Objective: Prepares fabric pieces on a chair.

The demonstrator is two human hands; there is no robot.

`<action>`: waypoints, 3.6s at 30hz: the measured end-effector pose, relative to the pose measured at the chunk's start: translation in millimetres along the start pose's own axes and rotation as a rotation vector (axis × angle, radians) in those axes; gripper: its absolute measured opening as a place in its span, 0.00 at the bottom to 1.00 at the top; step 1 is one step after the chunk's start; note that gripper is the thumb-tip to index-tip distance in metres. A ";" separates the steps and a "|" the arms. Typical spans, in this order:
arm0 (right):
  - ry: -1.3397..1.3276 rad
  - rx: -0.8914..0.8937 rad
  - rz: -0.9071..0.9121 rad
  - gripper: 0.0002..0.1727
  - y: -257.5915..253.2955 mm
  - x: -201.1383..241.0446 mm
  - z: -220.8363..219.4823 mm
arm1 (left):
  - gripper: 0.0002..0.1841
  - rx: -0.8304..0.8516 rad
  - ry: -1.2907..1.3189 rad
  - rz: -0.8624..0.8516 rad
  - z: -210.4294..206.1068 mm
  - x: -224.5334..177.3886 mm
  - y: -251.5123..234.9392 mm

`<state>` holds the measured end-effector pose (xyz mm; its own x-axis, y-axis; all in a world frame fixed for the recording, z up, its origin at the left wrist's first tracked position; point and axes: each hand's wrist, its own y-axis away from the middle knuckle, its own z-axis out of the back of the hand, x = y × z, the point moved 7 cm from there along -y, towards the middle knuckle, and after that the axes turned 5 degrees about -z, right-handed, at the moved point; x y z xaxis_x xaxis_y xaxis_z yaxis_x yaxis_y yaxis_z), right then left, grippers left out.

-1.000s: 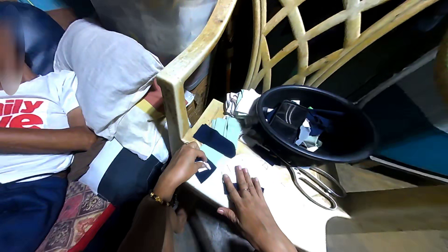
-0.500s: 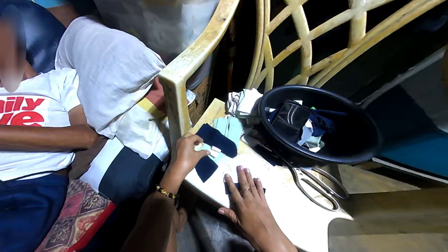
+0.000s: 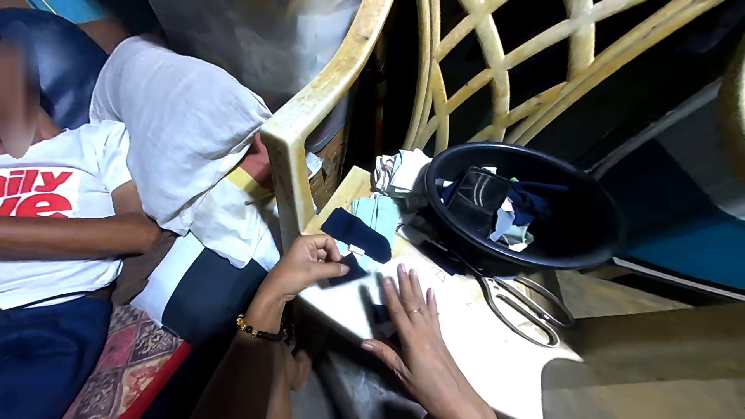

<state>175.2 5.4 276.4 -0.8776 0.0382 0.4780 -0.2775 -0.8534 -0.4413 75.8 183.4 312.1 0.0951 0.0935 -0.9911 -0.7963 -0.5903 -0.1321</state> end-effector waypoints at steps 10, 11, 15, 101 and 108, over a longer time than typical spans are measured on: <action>-1.363 -0.261 -0.561 0.15 1.0 -10.0 16.4 | 0.11 0.191 0.370 -0.005 -67.3 -4.0 3.7; -1.341 -0.311 -0.604 0.11 2.4 -14.8 18.3 | 0.10 0.193 0.353 0.006 -68.6 -4.6 3.9; -1.181 -0.416 -0.569 0.10 3.8 -27.4 33.6 | 0.08 0.185 0.203 0.047 -66.4 -7.1 5.6; 0.513 0.034 -0.855 0.18 6.2 -103.0 93.5 | 0.09 -0.028 -0.008 -0.387 -84.7 -4.8 6.0; 0.419 -0.059 -0.751 0.19 12.4 -56.2 111.5 | 0.13 -0.299 0.237 -0.296 -58.8 0.6 -1.0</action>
<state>264.7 -65.3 328.7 -0.5225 0.7801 0.3442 -0.8516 -0.4976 -0.1649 111.7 136.8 310.6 0.4530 0.1280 -0.8823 -0.5110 -0.7736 -0.3747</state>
